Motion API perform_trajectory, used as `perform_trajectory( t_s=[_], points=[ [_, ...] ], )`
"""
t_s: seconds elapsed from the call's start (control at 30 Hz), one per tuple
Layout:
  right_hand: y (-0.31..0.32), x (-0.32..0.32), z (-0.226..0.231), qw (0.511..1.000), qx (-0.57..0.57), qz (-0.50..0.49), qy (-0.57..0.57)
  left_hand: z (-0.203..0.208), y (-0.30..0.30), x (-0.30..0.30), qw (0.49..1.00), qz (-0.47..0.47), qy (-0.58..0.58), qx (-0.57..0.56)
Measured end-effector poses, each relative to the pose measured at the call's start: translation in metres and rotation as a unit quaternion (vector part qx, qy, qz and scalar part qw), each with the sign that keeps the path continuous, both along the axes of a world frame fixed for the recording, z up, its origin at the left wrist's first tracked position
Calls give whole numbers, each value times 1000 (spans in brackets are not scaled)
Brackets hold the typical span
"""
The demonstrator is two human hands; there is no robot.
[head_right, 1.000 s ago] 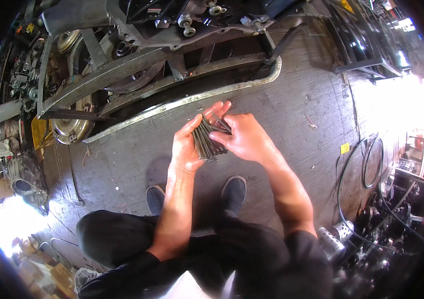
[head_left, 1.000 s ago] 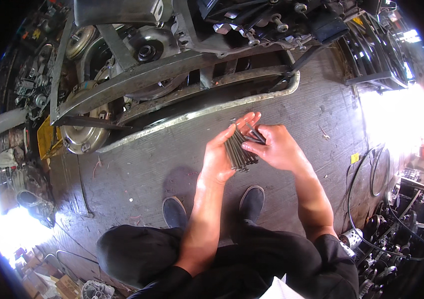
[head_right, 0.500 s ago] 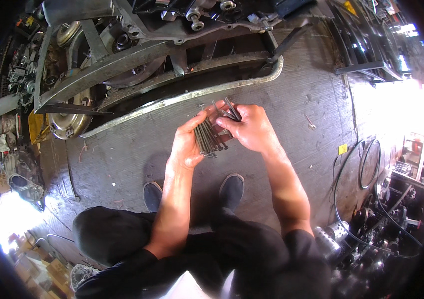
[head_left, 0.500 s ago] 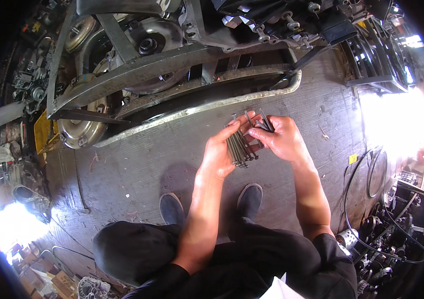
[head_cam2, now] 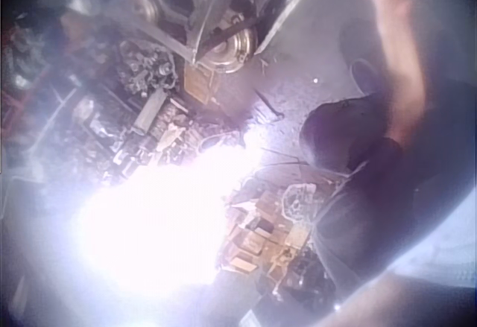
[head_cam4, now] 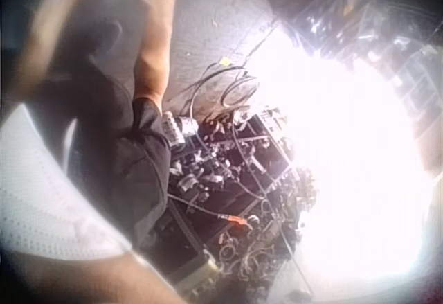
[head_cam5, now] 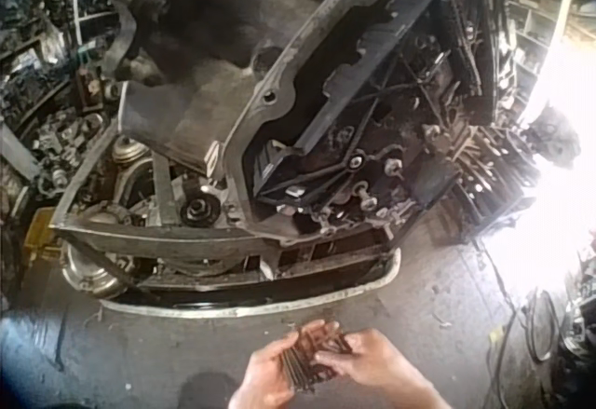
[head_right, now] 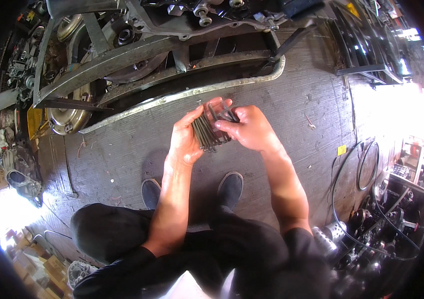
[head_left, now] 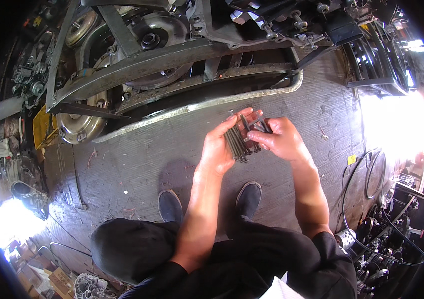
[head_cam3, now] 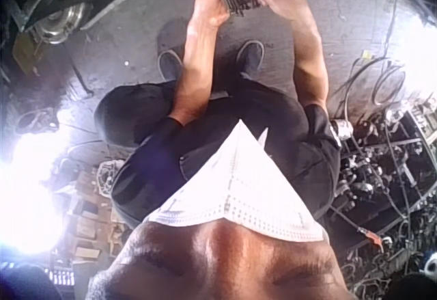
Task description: The person inserts multiple bolts into threaded holes on an engine block, then uses a torque wrench to tighten them. The person handles bolts and the torque wrench throughout the clip.
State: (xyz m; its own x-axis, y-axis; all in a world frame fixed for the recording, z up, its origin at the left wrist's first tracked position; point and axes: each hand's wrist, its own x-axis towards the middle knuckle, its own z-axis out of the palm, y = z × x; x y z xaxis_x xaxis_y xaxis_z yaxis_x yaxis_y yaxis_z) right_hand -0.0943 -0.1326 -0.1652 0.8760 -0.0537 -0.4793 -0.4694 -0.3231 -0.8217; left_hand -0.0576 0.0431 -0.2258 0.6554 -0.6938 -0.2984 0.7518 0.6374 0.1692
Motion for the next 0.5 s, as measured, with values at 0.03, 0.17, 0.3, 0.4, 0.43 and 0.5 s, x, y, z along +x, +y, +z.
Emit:
perform_trajectory(
  t_s=[0.03, 0.17, 0.3, 0.4, 0.43, 0.5],
  points=[
    [-1, 0, 1, 999, 31, -28, 10, -1, 0, -1, 999, 2, 2, 35],
    [0, 2, -1, 988, 97, -122, -2, -2, -1, -3, 995, -17, 26, 91],
    [6, 4, -10, 977, 116, -167, -61, 2, -5, -6, 993, -47, 10, 112],
    [6, 5, -14, 975, 128, -173, -51, 5, -7, -7, 985, -50, -21, 166],
    [4, 5, -15, 975, 144, -167, -30, 6, -7, -8, 981, -50, -35, 185],
    [-2, 5, -17, 957, 222, -185, -7, 8, -7, -8, 977, -40, -33, 207]
  ],
)
